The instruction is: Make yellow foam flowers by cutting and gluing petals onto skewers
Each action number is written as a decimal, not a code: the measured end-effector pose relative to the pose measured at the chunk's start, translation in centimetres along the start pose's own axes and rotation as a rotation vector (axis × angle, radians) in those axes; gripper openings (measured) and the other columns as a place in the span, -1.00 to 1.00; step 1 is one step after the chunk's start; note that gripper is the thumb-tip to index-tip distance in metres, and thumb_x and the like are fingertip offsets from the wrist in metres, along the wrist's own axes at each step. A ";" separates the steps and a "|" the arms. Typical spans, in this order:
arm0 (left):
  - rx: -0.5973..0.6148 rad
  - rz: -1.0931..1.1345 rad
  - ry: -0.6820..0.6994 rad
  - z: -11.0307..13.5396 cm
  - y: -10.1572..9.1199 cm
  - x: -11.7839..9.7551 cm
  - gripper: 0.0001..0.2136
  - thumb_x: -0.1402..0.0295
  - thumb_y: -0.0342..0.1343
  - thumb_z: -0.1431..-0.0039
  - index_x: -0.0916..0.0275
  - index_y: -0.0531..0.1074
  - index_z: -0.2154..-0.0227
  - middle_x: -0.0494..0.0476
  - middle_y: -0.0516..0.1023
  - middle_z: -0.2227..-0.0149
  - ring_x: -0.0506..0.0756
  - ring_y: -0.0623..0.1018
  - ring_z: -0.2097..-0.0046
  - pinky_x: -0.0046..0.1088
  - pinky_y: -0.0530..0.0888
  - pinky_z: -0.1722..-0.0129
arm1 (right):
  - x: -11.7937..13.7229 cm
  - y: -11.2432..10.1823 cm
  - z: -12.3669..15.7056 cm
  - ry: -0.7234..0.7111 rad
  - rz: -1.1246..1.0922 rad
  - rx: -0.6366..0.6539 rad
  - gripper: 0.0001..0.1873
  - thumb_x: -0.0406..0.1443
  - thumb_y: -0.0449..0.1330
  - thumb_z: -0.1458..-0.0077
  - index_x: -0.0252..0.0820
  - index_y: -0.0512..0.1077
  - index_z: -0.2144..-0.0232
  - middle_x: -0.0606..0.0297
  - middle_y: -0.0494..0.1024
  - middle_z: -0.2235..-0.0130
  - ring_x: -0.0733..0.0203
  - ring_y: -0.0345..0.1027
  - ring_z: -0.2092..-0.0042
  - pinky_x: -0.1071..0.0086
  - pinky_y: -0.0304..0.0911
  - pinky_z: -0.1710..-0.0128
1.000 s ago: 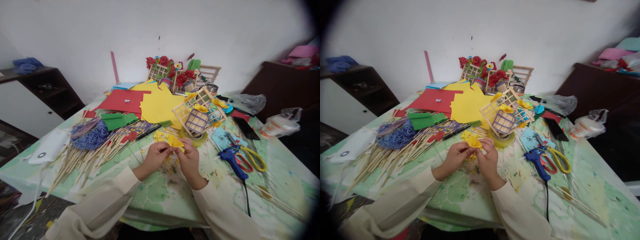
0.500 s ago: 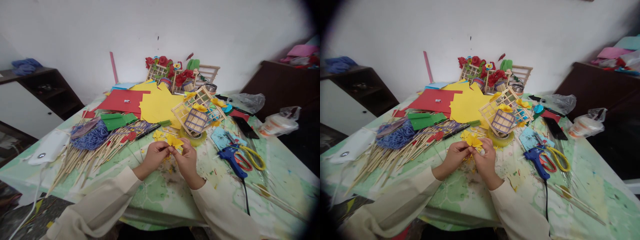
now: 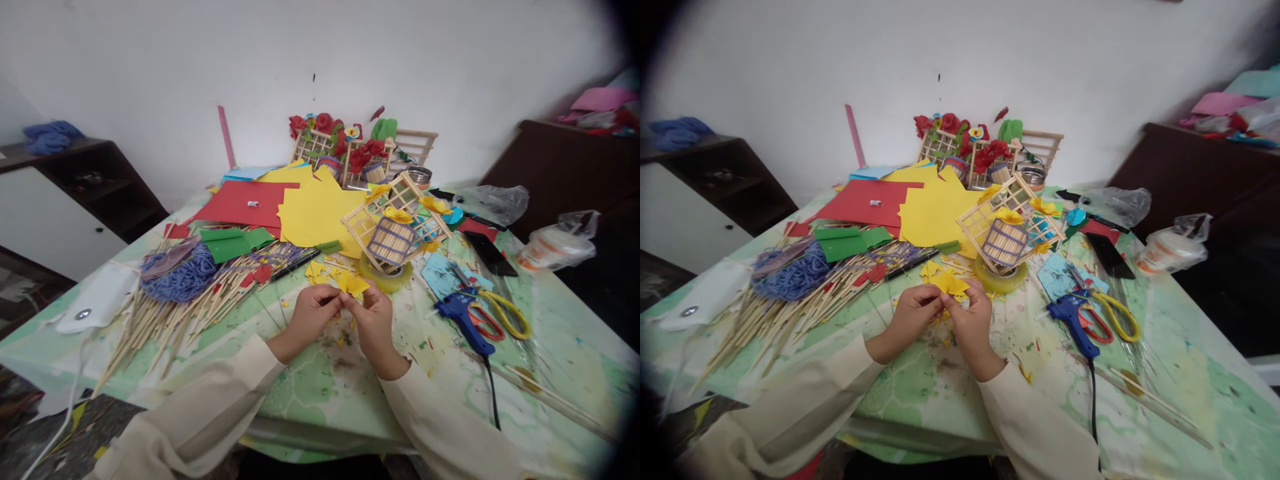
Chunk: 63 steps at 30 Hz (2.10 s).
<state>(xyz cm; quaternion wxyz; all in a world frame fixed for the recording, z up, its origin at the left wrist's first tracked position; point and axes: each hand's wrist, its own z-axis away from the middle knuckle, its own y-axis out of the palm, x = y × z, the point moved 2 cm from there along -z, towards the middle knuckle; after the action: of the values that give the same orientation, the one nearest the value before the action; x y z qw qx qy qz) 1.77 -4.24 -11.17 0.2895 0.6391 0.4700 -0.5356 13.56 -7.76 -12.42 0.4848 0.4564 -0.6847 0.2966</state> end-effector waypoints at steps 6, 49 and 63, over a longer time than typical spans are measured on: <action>-0.010 0.007 -0.037 0.1 0.2 -0.1 -0.69 0.18 0.11 -0.07 0.30 0.42 0.65 -0.02 0.32 0.68 -0.06 0.29 0.58 -0.55 0.21 0.56 | 0.4 0.1 0.0 0.037 -0.014 0.021 -0.84 -0.22 0.25 0.06 -0.15 0.50 0.38 0.25 0.52 0.31 0.15 0.33 0.21 0.19 0.25 0.12; -0.448 0.538 -0.059 -2.2 -5.5 -0.9 -0.84 0.32 0.26 0.07 0.33 0.50 0.49 0.03 0.44 0.52 -0.17 0.28 0.58 -0.64 0.16 0.63 | -1.2 -2.6 -2.6 -0.067 0.355 0.016 -0.84 -0.21 0.19 -0.01 -0.18 0.47 0.47 0.30 0.50 0.44 0.20 0.30 0.34 0.27 0.21 0.27; -0.303 0.491 -0.193 -1.7 -4.1 0.0 -0.78 0.29 0.22 0.05 0.35 0.49 0.38 -0.02 0.40 0.55 -0.17 0.28 0.63 -0.64 0.11 0.68 | -2.0 1.1 -0.5 -0.254 0.878 0.568 -0.85 -0.30 0.24 0.06 -0.18 0.47 0.35 0.16 0.47 0.25 0.05 0.21 0.16 0.20 0.13 0.16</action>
<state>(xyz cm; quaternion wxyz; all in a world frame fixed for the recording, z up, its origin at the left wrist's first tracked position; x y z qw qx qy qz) -1.24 -1.16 -10.22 0.5459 0.6291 0.3462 -0.4317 12.97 -6.25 -14.04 0.0862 0.2725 -0.7572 0.5874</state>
